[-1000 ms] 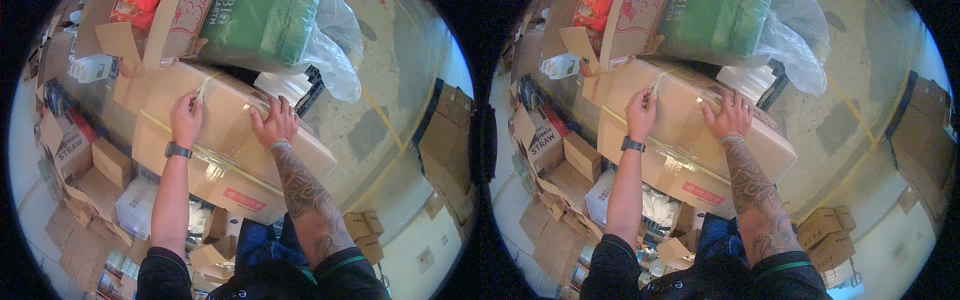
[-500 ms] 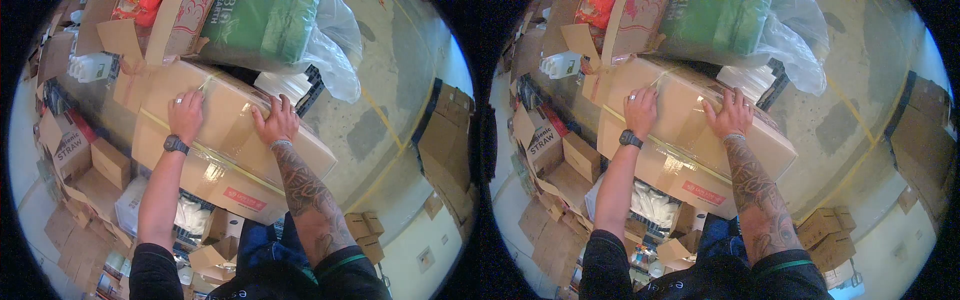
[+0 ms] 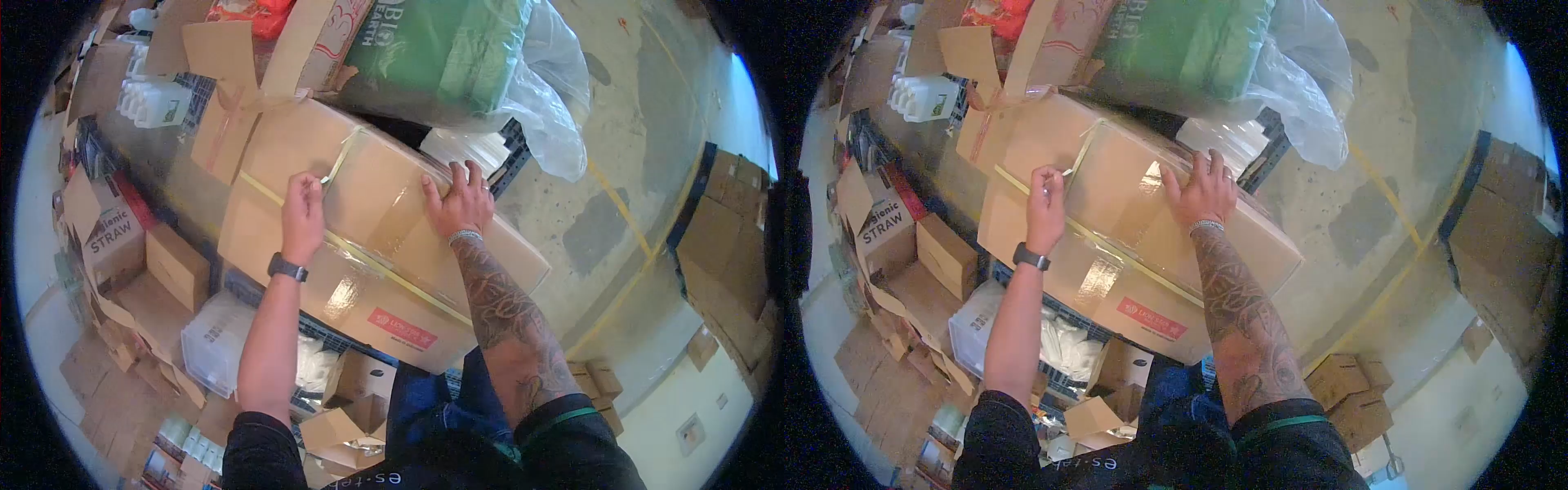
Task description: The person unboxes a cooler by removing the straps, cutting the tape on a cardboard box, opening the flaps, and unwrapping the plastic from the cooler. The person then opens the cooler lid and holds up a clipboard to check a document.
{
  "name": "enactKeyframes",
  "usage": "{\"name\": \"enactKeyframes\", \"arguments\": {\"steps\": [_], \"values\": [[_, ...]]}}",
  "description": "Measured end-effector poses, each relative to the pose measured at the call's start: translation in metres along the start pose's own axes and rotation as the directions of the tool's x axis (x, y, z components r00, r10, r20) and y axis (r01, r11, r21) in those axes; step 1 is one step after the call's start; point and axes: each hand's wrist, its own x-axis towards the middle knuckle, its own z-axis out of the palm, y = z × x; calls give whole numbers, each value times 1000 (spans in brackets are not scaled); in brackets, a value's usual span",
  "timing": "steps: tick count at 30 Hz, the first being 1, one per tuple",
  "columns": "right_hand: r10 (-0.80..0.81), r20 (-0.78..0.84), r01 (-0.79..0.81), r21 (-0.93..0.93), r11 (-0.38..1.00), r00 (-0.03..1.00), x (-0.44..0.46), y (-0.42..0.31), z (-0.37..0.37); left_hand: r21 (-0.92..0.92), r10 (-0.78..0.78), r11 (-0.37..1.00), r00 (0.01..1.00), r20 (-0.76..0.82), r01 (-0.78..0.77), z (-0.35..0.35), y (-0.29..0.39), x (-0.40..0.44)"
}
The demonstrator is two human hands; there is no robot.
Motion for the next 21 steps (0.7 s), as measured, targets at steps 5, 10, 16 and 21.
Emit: {"name": "enactKeyframes", "arguments": {"steps": [5, 10, 16, 21], "values": [[-9, -27, 9, -8, 1000, 1000, -1, 1, 3, 112, -113, 987, 993, -25, 116, 13, 13, 14], [-27, -55, 25, -43, 999, 998, -1, 1, 3, 459, -131, 887, 981, 142, 53, 17, 24, 26], [-10, -28, 9, -36, 999, 1000, -2, 3, 4, 445, -168, 885, 985, 37, 135, 29, 32, 17], [-7, -42, 6, -20, 1000, 999, -1, 2, 2, 275, -163, 944, 983, -87, 181, 31, 17, 12]]}}
